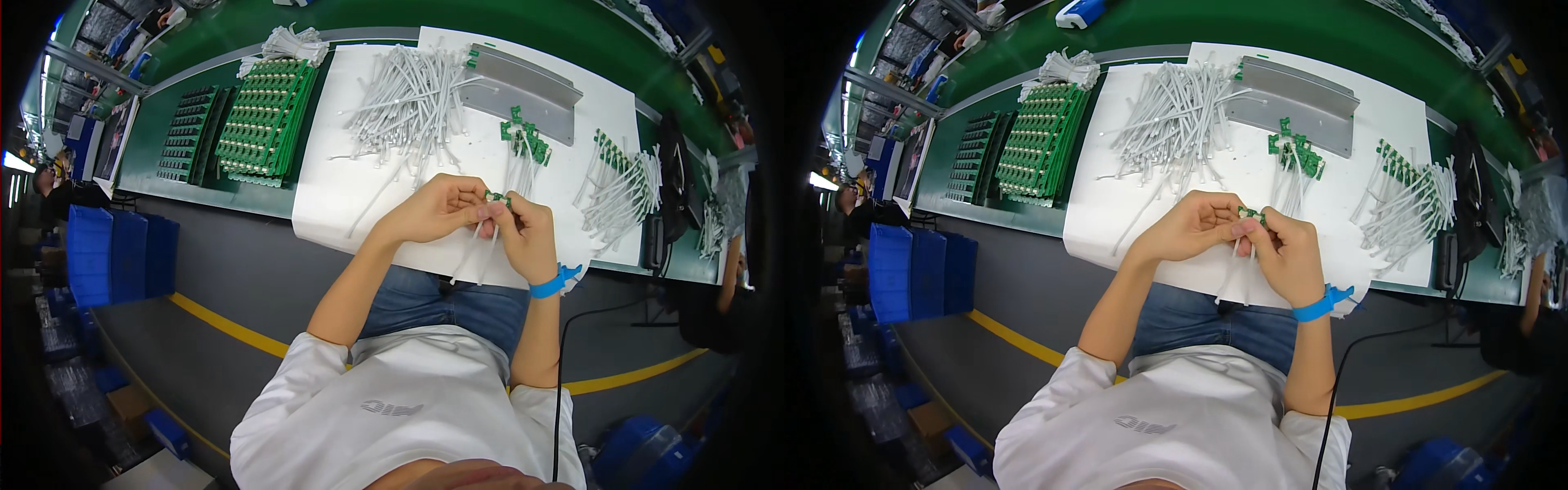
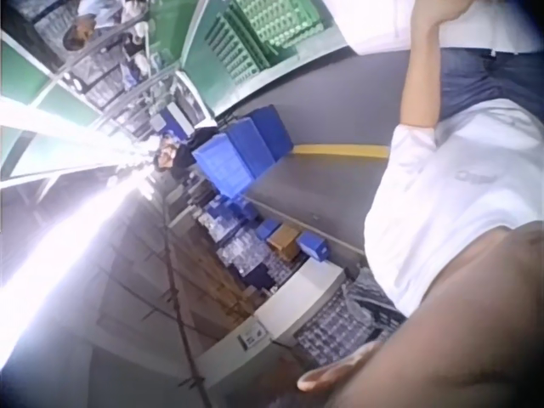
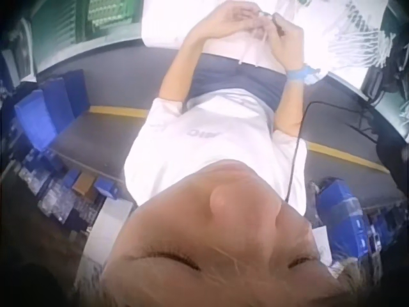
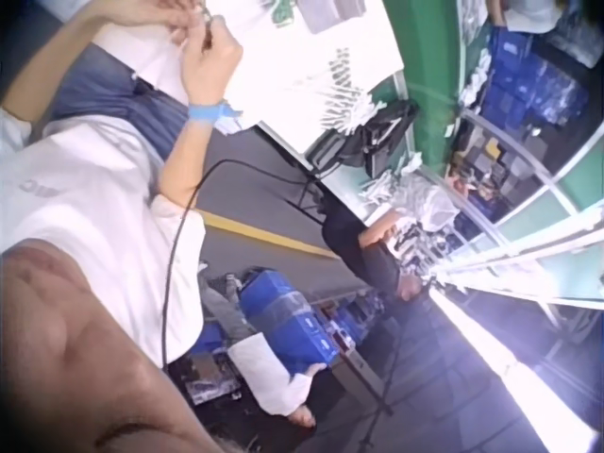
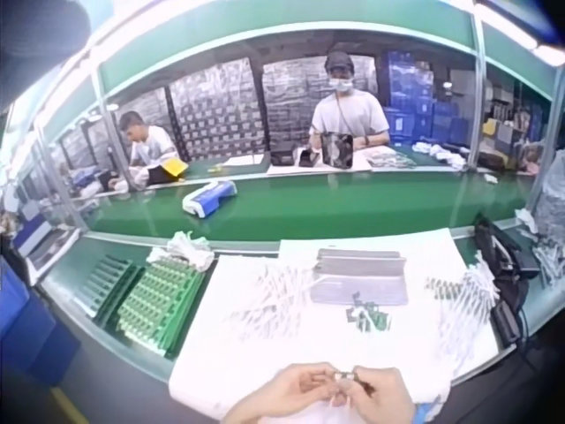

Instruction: Assembling electronic connector components and wire harnesses at a factory workstation.

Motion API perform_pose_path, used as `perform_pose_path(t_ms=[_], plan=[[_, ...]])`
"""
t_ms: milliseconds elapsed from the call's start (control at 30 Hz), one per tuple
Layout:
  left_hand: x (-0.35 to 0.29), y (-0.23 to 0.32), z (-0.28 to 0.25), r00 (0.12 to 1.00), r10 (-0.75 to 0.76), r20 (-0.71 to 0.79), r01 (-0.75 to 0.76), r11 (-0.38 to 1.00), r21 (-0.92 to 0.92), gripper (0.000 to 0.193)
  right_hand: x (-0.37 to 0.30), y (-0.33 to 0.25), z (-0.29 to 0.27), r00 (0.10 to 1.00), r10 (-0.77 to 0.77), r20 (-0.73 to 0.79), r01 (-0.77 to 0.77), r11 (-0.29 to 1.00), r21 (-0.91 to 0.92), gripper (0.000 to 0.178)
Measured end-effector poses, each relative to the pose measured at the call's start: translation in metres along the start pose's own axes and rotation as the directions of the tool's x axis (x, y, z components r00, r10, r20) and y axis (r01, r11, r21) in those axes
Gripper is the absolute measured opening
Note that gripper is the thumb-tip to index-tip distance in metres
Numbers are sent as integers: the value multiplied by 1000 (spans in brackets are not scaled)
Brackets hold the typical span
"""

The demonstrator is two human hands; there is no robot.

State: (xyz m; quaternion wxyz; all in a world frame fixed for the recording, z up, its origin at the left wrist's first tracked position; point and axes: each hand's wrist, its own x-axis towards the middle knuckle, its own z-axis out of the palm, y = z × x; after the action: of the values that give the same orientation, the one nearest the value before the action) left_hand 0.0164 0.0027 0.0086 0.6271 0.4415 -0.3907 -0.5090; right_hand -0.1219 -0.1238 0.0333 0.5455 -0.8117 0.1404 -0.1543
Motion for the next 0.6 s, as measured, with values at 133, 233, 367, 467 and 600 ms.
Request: perform_pose_path(t_ms=[133, 233, 367, 467, 600], plan=[[-4, 1, 3, 998, 18, 62, -22, 998, 62, 24, 3, 5, -6, 992, 57, 108, -72, 988, 133, 29], [-8, 4, -1, 988, -1, 152, -4, 1000, 30, 29, 3, 11, -4, 967, 10, 253, -110, 916, 385, 38], [-8, 7, -2, 984, -16, 175, 25, 998, -49, 28, 2, 7, -5, 944, 65, 322, -234, 820, 522, 41], [-6, 5, -3, 989, -16, 149, 33, 993, -114, 29, 6, 2, -16, 948, 92, 306, -219, 884, 412, 43], [6, 8, -2, 998, -7, -58, 8, 1000, 7, 27, 19, 10, -31, 999, 50, -11, -49, 992, 119, 48]])
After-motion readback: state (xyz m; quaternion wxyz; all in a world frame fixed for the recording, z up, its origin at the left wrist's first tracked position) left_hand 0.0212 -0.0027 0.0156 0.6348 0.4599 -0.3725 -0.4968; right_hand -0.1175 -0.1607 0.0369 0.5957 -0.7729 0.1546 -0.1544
